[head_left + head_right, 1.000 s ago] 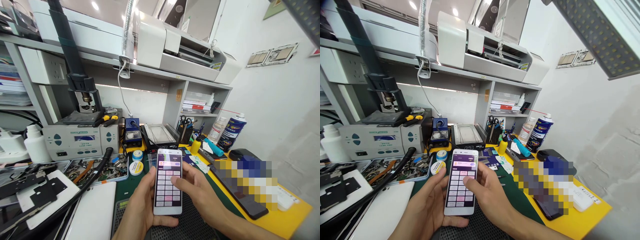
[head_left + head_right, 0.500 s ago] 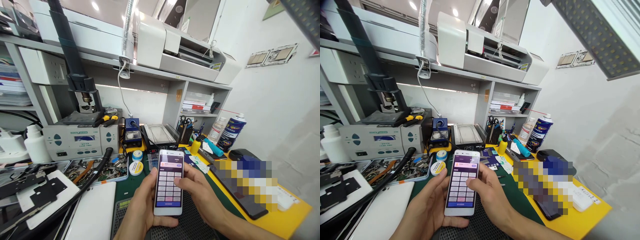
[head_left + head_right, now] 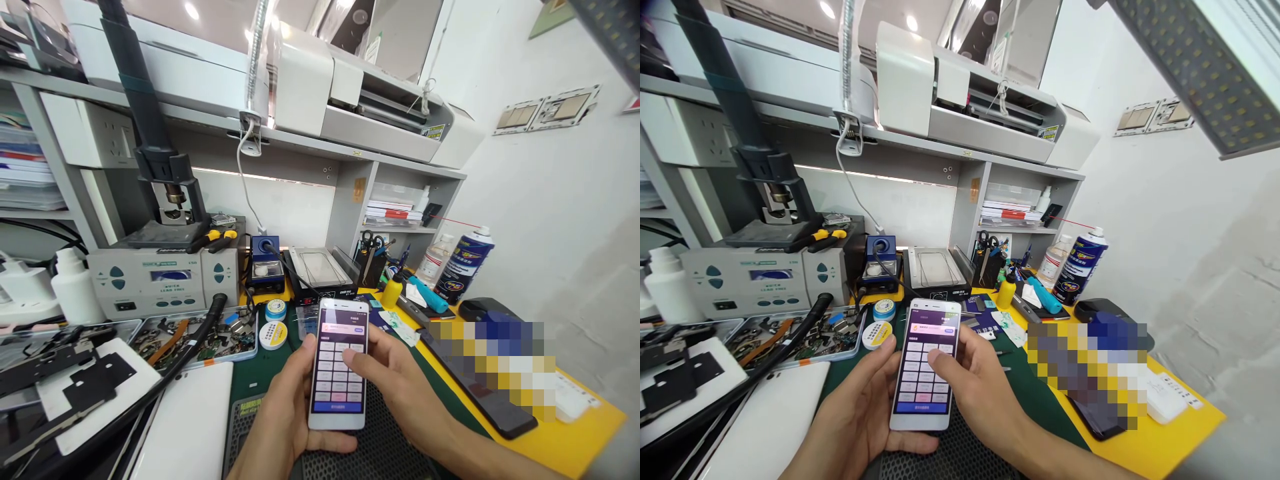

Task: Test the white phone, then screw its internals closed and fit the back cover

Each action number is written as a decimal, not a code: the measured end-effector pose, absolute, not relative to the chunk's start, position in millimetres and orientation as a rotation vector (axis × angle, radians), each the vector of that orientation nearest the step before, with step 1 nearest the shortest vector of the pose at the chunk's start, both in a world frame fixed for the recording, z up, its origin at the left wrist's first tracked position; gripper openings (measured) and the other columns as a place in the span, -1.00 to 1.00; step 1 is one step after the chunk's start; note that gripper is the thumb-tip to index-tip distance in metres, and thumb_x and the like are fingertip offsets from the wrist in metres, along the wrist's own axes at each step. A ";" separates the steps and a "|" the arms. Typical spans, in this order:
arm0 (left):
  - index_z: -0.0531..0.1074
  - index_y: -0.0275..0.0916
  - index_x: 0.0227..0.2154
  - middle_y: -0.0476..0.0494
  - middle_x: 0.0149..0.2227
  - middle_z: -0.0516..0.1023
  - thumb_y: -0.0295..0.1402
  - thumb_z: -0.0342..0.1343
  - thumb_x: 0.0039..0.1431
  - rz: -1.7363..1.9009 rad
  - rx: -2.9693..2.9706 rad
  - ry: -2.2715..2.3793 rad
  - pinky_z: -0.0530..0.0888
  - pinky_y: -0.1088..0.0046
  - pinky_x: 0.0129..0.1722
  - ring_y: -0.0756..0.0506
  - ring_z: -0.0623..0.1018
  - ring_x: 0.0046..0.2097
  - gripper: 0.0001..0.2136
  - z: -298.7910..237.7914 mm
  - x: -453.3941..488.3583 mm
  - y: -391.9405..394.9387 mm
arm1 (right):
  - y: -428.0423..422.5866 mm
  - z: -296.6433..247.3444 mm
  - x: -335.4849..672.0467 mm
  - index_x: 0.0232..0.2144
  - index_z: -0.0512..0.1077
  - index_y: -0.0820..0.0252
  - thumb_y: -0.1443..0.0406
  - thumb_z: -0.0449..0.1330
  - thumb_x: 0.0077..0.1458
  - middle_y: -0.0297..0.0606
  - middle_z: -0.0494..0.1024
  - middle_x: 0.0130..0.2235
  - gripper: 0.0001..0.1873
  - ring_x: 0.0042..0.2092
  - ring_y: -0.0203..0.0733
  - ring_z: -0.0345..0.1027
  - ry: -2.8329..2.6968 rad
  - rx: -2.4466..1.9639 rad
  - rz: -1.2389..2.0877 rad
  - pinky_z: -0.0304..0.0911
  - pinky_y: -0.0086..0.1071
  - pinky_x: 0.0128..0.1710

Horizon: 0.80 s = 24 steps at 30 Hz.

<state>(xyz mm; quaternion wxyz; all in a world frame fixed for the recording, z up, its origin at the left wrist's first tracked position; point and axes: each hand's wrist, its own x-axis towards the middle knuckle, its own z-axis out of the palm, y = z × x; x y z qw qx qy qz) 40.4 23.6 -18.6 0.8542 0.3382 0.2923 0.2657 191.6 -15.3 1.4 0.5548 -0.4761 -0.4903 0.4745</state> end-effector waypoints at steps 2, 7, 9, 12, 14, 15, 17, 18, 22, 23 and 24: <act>0.47 -0.31 0.04 -0.29 -0.17 0.54 0.15 -0.02 0.20 0.565 0.721 0.625 0.56 0.22 -0.27 -0.23 0.56 -0.20 -0.37 -17.2 40.3 23.6 | -15.3 0.5 191.9 -0.05 0.49 0.15 0.25 0.26 0.19 -0.29 0.65 -0.19 -0.73 -0.18 -0.15 0.50 -1.158 -1.136 1.118 0.38 -0.27 -0.12; 0.44 -0.30 0.07 -0.30 -0.13 0.54 0.18 -0.01 0.17 0.562 0.749 0.619 0.56 0.19 -0.24 -0.24 0.56 -0.17 -0.34 -17.7 40.0 23.7 | -15.0 -2.0 193.5 -0.04 0.49 0.16 0.20 0.26 0.21 -0.29 0.65 -0.19 -0.71 -0.23 -0.19 0.50 -1.190 -1.168 1.088 0.36 -0.30 -0.15; 0.44 -0.29 0.08 -0.30 -0.13 0.53 0.19 -0.01 0.17 0.558 0.758 0.618 0.56 0.20 -0.25 -0.25 0.56 -0.17 -0.33 -18.9 39.9 23.6 | -14.6 -2.0 193.8 -0.05 0.50 0.16 0.19 0.27 0.21 -0.29 0.65 -0.21 -0.72 -0.24 -0.19 0.49 -1.200 -1.184 1.072 0.36 -0.31 -0.17; 0.45 -0.29 0.07 -0.29 -0.14 0.52 0.21 0.00 0.15 0.565 0.764 0.613 0.55 0.21 -0.25 -0.24 0.56 -0.19 -0.32 -19.3 39.7 23.3 | -14.3 -1.8 194.5 -0.06 0.51 0.14 0.19 0.28 0.19 -0.30 0.65 -0.20 -0.72 -0.22 -0.18 0.48 -1.192 -1.161 1.080 0.35 -0.30 -0.15; 0.45 -0.28 0.07 -0.30 -0.13 0.52 0.21 0.01 0.14 0.569 0.761 0.609 0.55 0.21 -0.25 -0.24 0.56 -0.18 -0.32 -18.8 39.5 23.1 | -14.4 -2.2 195.2 -0.05 0.51 0.13 0.21 0.27 0.19 -0.29 0.64 -0.18 -0.72 -0.18 -0.15 0.48 -1.181 -1.126 1.094 0.34 -0.28 -0.13; 0.45 -0.28 0.07 -0.30 -0.13 0.52 0.21 0.01 0.14 0.571 0.758 0.608 0.55 0.21 -0.24 -0.24 0.55 -0.18 -0.32 -18.5 39.4 23.0 | -14.5 -2.7 195.7 -0.05 0.52 0.13 0.22 0.26 0.20 -0.29 0.64 -0.18 -0.72 -0.17 -0.14 0.47 -1.174 -1.113 1.102 0.33 -0.28 -0.13; 0.45 -0.28 0.06 -0.30 -0.12 0.51 0.21 0.00 0.14 0.571 0.753 0.608 0.55 0.20 -0.24 -0.25 0.55 -0.17 -0.32 -18.5 39.2 22.9 | -14.3 -4.5 196.8 -0.04 0.52 0.11 0.25 0.25 0.20 -0.30 0.64 -0.18 -0.73 -0.16 -0.13 0.46 -1.159 -1.094 1.118 0.32 -0.28 -0.14; 0.46 -0.28 0.05 -0.30 -0.12 0.51 0.21 0.01 0.14 0.571 0.751 0.607 0.55 0.19 -0.23 -0.26 0.55 -0.16 -0.32 -18.9 39.1 22.8 | -14.1 -5.6 197.4 -0.03 0.53 0.10 0.25 0.24 0.21 -0.30 0.64 -0.19 -0.73 -0.16 -0.13 0.46 -1.149 -1.083 1.128 0.31 -0.28 -0.13; 0.47 -0.31 0.01 -0.31 -0.14 0.49 0.21 0.01 0.13 0.577 0.757 0.589 0.53 0.16 -0.23 -0.29 0.54 -0.15 -0.33 -20.7 39.1 22.9 | -13.5 -9.6 199.7 -0.02 0.53 0.08 0.27 0.21 0.23 -0.30 0.64 -0.15 -0.72 -0.14 -0.11 0.47 -1.122 -1.056 1.160 0.28 -0.27 -0.12; 0.46 -0.31 0.02 -0.31 -0.14 0.49 0.20 0.01 0.14 0.583 0.762 0.586 0.53 0.15 -0.23 -0.29 0.53 -0.15 -0.34 -20.8 39.2 23.0 | -13.8 -10.0 200.1 -0.02 0.53 0.08 0.27 0.21 0.23 -0.29 0.64 -0.13 -0.72 -0.12 -0.10 0.46 -1.120 -1.050 1.163 0.28 -0.27 -0.13; 0.46 -0.30 0.03 -0.31 -0.14 0.48 0.20 0.00 0.15 0.588 0.765 0.584 0.53 0.14 -0.23 -0.29 0.53 -0.14 -0.34 -20.6 39.2 23.0 | -14.4 -10.1 200.6 -0.02 0.54 0.08 0.27 0.21 0.23 -0.29 0.63 -0.11 -0.73 -0.10 -0.09 0.46 -1.121 -1.041 1.162 0.28 -0.27 -0.13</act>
